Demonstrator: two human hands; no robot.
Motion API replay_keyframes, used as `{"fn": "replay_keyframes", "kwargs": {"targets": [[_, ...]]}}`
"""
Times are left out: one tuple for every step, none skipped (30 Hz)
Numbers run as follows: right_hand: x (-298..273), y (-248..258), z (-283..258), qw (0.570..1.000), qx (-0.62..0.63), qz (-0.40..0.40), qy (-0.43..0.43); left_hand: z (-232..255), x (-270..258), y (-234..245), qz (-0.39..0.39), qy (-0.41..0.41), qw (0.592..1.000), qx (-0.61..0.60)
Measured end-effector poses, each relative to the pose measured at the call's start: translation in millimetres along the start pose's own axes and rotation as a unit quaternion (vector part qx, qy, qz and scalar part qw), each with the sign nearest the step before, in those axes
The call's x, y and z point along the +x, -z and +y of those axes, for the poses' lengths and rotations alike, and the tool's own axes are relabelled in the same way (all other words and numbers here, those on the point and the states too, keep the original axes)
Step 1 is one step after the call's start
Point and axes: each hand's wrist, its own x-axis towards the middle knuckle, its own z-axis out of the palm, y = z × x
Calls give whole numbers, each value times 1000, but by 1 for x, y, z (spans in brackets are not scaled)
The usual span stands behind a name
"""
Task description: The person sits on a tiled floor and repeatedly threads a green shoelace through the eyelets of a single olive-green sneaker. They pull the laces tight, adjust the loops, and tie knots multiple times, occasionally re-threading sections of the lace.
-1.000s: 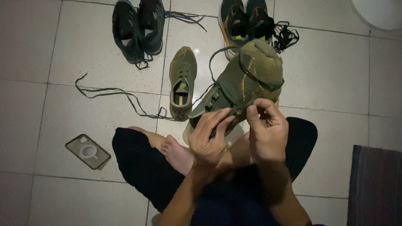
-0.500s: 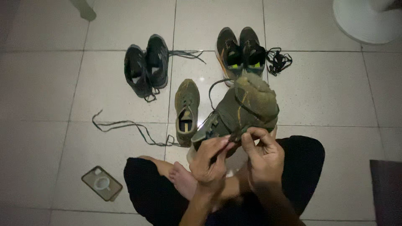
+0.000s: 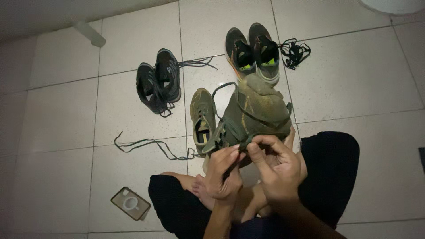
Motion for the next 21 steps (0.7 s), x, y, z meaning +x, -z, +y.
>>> {"fn": "replay_keyframes", "kwargs": {"targets": [[0,0,-1,1000,12,-9,-2,0,-1,0,-7,14,1000,-10],[0,0,-3,1000,24,-18,-3,0,-2,1,-14,28,999,-19],[0,-1,-6,999,35,-28,-5,-1,-2,2,-19,11,1000,-13],[0,-2,-9,999,24,-25,-17,-2,-1,4,-24,-6,1000,-8],[0,-3,-13,999,12,-23,-28,-2,-1,5,-28,-24,999,-2],[0,-4,-17,999,0,-20,-39,-2,0,5,-26,-21,999,4],[-1,-4,-22,997,-64,-14,-36,-1,0,5,-23,-18,1000,10],[-2,-3,-27,991,-128,-8,-34,0,-1,5,-20,-14,1000,16],[-2,-3,-31,981,-192,-2,-32,1,-1,4,-16,5,1000,-4],[-3,-3,-34,974,-224,4,37,2,0,4,-12,24,999,-24],[-5,-2,-36,961,-256,10,106,4,0,3,-8,43,998,-45],[-6,-1,-36,942,-286,15,175,6,0,2,-8,92,994,-57],[-6,-1,-34,961,-238,13,141,8,-1,2,-8,144,987,-68],[-5,0,-30,976,-190,11,105,11,-1,2,-8,195,978,-79],[-3,2,-25,987,-141,6,72,12,-1,2,-22,233,969,-79],[-2,4,-19,995,-96,18,34,12,1,3,-36,270,959,-79],[-2,7,-14,998,-51,30,-6,14,1,6,-51,308,947,-78],[-3,11,-8,998,-5,43,-46,14,2,8,-51,374,916,-133],[-2,16,-3,998,-9,34,-60,12,4,9,-50,436,879,-187],[-1,23,2,997,-12,24,-74,10,6,11,-49,494,834,-241],[-1,30,6,996,-17,15,-88,9,6,13,-57,510,817,-263]]}}
